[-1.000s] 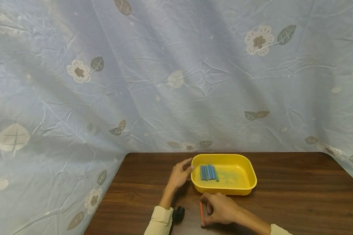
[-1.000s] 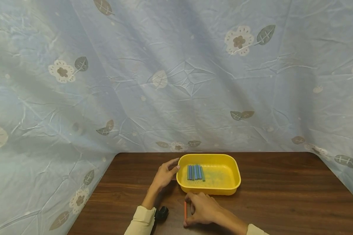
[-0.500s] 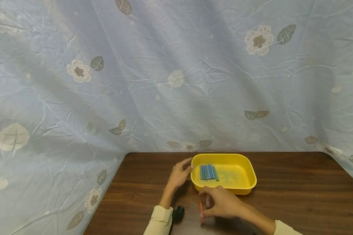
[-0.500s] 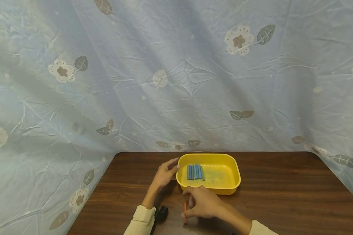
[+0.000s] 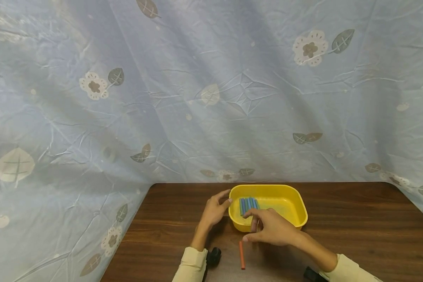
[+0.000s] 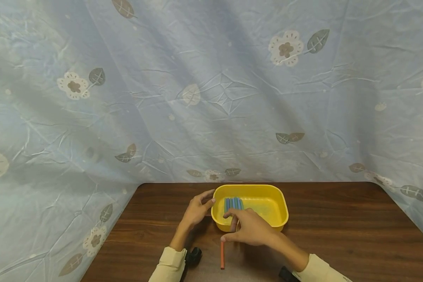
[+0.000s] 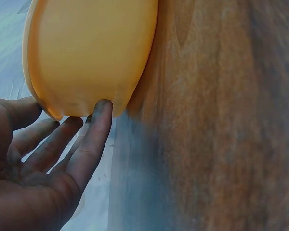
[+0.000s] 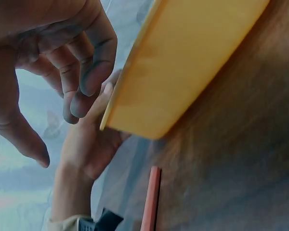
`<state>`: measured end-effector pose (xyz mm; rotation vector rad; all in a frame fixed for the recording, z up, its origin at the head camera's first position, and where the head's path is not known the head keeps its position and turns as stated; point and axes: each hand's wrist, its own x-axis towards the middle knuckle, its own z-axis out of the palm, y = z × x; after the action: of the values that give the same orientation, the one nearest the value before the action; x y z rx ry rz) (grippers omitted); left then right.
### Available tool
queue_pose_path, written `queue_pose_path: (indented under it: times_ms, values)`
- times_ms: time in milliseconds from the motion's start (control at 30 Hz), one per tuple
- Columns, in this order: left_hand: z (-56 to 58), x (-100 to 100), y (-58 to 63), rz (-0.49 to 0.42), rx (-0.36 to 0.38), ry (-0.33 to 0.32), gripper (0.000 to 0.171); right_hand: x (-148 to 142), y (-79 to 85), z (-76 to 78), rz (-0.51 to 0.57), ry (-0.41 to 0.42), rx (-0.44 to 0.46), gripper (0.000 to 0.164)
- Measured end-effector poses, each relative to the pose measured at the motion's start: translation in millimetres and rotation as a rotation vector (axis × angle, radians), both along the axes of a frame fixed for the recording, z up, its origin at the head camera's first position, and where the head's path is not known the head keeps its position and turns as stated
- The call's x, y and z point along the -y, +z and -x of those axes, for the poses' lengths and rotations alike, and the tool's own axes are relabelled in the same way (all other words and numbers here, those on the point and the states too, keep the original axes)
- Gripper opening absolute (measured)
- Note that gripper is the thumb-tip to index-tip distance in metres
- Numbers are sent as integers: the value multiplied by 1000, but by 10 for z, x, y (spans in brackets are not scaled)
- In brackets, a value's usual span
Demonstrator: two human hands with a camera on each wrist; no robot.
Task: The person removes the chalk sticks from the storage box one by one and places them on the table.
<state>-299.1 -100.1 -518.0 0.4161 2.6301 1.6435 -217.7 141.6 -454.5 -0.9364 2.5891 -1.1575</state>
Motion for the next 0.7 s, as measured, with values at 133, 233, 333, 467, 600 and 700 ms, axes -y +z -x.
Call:
queue_pose_path:
  times_ms: [133, 233, 333, 467, 600, 700]
  values:
    - [4, -3, -6, -1, -1, 3, 46, -53, 9, 82, -19, -9, -5, 60]
    - [1, -6, -10, -3, -8, 9, 45, -99, 4, 146, -33, -16, -16, 59]
    - [1, -7, -11, -7, -10, 9, 45, -146, -5, 204, -37, -26, -35, 61]
    - [3, -6, -7, -4, -16, 7, 45, -208, -21, 288, -41, -46, -48, 63]
    - [1, -2, -4, -5, -17, 4, 45, -276, -47, 378, -47, -68, -22, 69]
    - [4, 1, -7, -6, -16, 1, 46, -329, -87, 440, -57, -84, -4, 73]
